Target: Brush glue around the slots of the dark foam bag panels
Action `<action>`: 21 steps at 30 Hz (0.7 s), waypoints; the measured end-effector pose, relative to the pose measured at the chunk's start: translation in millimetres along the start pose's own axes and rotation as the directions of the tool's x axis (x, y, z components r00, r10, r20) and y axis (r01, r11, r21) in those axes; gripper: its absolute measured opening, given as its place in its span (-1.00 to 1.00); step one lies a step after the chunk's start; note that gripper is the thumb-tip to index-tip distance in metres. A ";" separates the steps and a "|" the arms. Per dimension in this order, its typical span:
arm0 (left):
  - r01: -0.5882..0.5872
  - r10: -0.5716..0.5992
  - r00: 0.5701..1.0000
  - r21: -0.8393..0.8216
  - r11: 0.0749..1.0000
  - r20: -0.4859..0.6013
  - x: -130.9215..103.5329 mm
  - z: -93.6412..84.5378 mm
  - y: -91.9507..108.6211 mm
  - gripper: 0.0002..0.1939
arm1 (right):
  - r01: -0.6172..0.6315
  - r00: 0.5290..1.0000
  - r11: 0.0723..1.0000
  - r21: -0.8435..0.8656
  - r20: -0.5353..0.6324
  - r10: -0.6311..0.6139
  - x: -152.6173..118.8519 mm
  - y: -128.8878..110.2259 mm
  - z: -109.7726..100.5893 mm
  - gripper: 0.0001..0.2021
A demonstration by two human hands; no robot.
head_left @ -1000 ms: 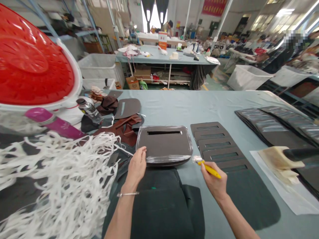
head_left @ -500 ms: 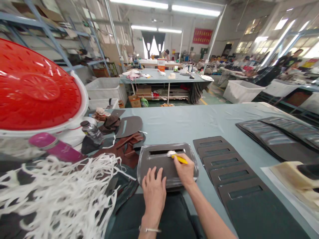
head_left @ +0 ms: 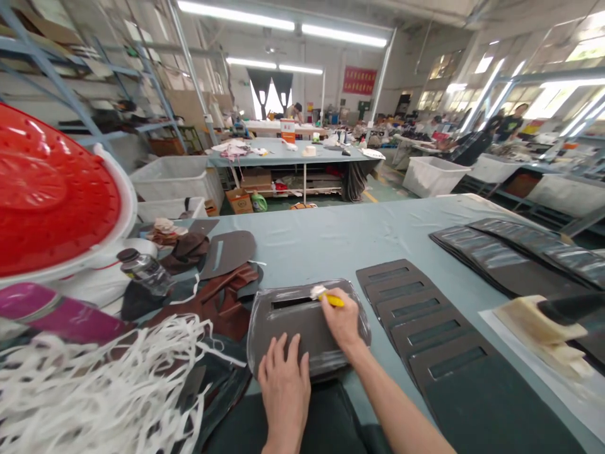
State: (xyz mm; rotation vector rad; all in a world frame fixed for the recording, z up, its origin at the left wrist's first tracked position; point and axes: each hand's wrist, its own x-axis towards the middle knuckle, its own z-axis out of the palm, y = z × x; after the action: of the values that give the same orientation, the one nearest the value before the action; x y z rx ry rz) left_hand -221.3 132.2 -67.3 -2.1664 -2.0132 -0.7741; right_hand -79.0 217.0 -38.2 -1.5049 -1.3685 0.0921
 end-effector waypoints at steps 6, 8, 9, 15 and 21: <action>0.001 -0.001 1.000 0.031 1.000 0.006 -0.1 2.9 3.4 -0.64 | -0.002 0.995 0.999 0.048 -0.103 0.007 11.2 -16.3 -5.2 -0.85; -0.004 0.004 1.000 0.041 0.999 0.006 -1.3 2.8 2.8 -0.65 | 0.112 0.992 0.977 0.182 0.045 -0.122 6.6 -40.2 24.1 -0.87; -0.011 0.011 1.000 0.041 0.999 0.005 -1.9 2.6 2.2 -0.64 | 0.116 0.985 0.973 0.202 0.099 -0.138 6.2 -46.0 35.8 -0.88; -0.012 0.013 1.000 0.024 1.000 -0.013 -2.0 2.6 4.6 -0.64 | -0.144 0.987 0.986 -0.083 -0.082 0.137 37.6 23.1 -11.1 -0.83; -0.017 0.016 1.000 0.072 0.997 0.016 0.3 -6.3 11.1 -0.63 | -0.205 0.978 0.966 -0.156 -0.061 0.197 13.7 61.5 -108.2 -0.85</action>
State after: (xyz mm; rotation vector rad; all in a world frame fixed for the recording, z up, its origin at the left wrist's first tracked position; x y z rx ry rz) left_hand -212.6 128.6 -58.7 -2.1531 -1.9946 -0.6739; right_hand 37.7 173.3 -25.8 -1.7700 -1.2078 0.0755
